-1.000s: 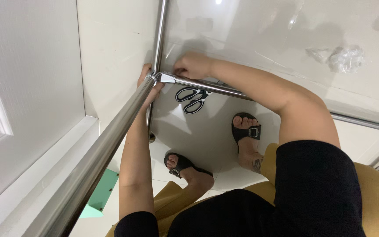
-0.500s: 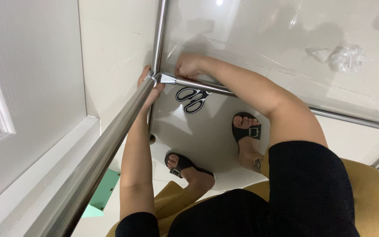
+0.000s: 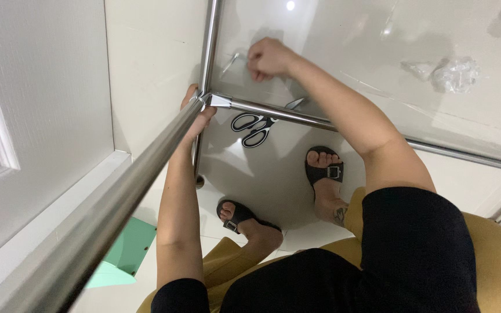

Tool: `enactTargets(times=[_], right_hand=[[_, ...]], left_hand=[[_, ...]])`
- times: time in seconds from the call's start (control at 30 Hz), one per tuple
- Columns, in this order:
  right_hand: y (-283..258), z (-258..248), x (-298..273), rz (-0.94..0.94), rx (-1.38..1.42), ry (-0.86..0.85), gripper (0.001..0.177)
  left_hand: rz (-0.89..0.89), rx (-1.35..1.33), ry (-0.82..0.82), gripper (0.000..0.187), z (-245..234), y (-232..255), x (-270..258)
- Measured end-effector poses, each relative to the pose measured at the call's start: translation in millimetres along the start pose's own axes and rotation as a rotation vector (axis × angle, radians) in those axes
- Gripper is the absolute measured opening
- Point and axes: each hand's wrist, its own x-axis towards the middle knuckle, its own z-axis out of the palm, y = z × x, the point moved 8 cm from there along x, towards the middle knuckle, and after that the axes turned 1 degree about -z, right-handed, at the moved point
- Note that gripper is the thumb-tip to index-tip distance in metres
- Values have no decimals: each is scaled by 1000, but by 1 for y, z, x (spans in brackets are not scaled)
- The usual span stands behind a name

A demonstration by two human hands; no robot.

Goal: The person assembles a metal frame by connecting tubular rods at a central joint. They use an Allen key to tighten the fasteners and a tape measure to check alignment. The person remains seated on the floor throughout the process.

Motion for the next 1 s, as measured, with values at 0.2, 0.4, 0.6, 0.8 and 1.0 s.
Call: enactTargets(times=[0.2,0.4,0.6,0.8,1.0], right_hand=[[3,-22,-20,-27,123,105,12],[-9,-21,-32,-114,83,116,11],[-13,-13,-47,-49,-360,68,12],[-14,-3,-80,-12,-909,-4,32],[-33,4,-96,37,-966,-24,36]], left_hand=[[55,-37,-5,34,6,-16,7],[326,72,95,36,0,-24,5],[429,-10,223,41,0,-28,1],[455,429,482,33,-7,-53,-44],[353,480,704,39,-29,-81,-84]])
